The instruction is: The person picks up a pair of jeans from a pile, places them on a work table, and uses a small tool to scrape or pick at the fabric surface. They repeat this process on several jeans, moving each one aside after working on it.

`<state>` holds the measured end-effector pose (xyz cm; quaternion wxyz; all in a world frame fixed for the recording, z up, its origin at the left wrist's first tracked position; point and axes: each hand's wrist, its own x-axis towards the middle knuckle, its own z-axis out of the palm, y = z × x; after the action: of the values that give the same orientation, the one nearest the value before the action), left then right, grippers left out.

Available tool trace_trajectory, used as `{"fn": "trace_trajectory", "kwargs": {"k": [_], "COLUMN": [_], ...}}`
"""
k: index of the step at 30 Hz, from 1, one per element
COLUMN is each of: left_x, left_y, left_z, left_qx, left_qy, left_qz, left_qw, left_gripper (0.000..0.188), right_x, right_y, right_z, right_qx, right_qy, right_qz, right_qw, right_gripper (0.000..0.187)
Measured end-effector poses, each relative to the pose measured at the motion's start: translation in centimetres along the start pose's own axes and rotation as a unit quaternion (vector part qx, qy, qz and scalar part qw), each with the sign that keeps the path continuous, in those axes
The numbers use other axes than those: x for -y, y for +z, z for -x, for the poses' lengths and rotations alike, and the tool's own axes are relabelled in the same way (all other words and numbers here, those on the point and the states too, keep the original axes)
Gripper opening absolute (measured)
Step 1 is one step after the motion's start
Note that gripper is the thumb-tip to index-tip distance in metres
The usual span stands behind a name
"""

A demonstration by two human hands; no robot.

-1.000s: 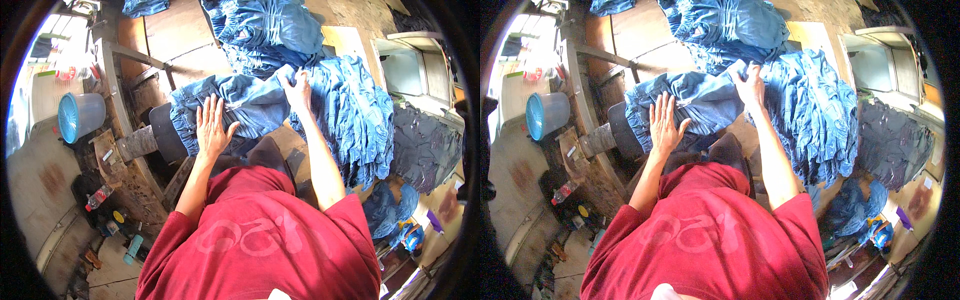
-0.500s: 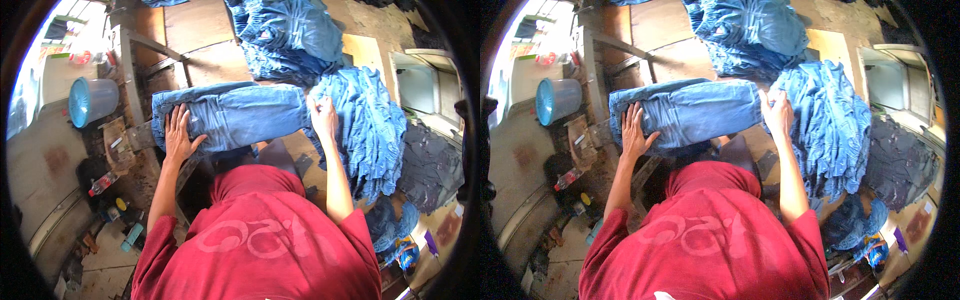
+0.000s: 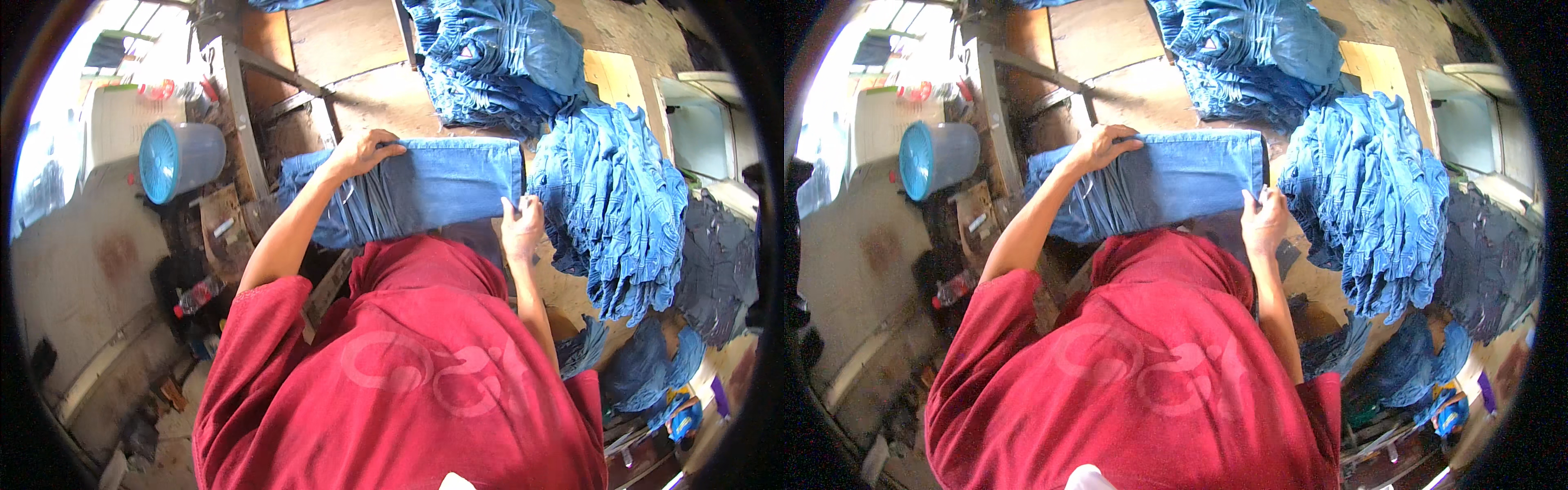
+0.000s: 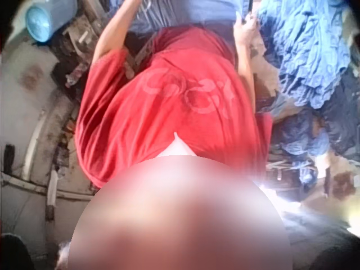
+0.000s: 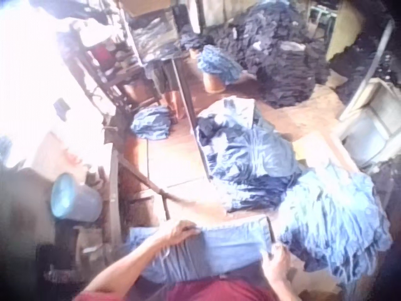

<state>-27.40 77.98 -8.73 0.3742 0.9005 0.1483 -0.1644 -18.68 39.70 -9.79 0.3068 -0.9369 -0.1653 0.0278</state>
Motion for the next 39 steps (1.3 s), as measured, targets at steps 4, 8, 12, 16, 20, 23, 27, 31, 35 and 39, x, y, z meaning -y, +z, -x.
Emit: {"fn": "trace_trajectory", "kwargs": {"k": [4, 8, 12, 16, 20, 23, 27, 31, 35, 39], "left_x": [1.5, 1.5, 1.3, 0.7, 1.3, 2.1, 2.5, 2.4, 2.5, 2.8], "left_y": [1.1, 0.9, -1.2, -1.5, -0.8, -0.3, 0.0, 0.5, 0.8, 1.2], "left_z": [-3.0, -5.4, -7.1, -7.8, -8.3, -8.1, -8.0, -7.9, -7.6, -7.6], "left_qx": [-0.033, 0.065, 0.191, 0.159, 0.154, 0.098, 0.054, 0.036, 0.005, -0.018], "left_qy": [0.102, 0.003, 0.070, 0.020, 0.031, 0.114, 0.172, 0.175, 0.197, 0.216], "left_qz": [-0.025, 0.053, 0.061, 0.100, 0.011, 0.042, 0.038, 0.019, 0.062, 0.062], "left_qw": [0.994, 0.996, 0.977, 0.982, 0.988, 0.988, 0.983, 0.984, 0.978, 0.974], "left_gripper": [0.042, 0.050, 0.059, 0.058, 0.064, 0.057, 0.052, 0.052, 0.044, 0.043], "right_x": [-1.3, -1.8, 0.6, 6.8, 14.8, 17.4, 17.8, 17.5, 18.0, 18.9], "right_y": [-0.7, -1.3, -2.0, -3.3, 0.6, 4.3, 7.0, 8.2, 9.0, 9.1], "right_z": [-1.4, -2.0, -2.8, -3.4, -1.5, -1.5, -1.8, -1.9, -2.4, -3.1], "right_qx": [-0.039, -0.007, 0.003, -0.010, 0.152, 0.126, 0.059, 0.009, 0.009, 0.040], "right_qy": [0.051, 0.147, 0.172, 0.140, 0.060, -0.050, -0.115, -0.151, -0.131, -0.117], "right_qz": [0.003, 0.024, 0.040, 0.156, -0.030, -0.016, 0.050, 0.052, 0.063, 0.111], "right_qw": [0.998, 0.989, 0.984, 0.978, 0.986, 0.991, 0.990, 0.987, 0.989, 0.986], "right_gripper": [0.044, 0.048, 0.041, 0.025, 0.018, 0.023, 0.025, 0.027, 0.026, 0.015]}}
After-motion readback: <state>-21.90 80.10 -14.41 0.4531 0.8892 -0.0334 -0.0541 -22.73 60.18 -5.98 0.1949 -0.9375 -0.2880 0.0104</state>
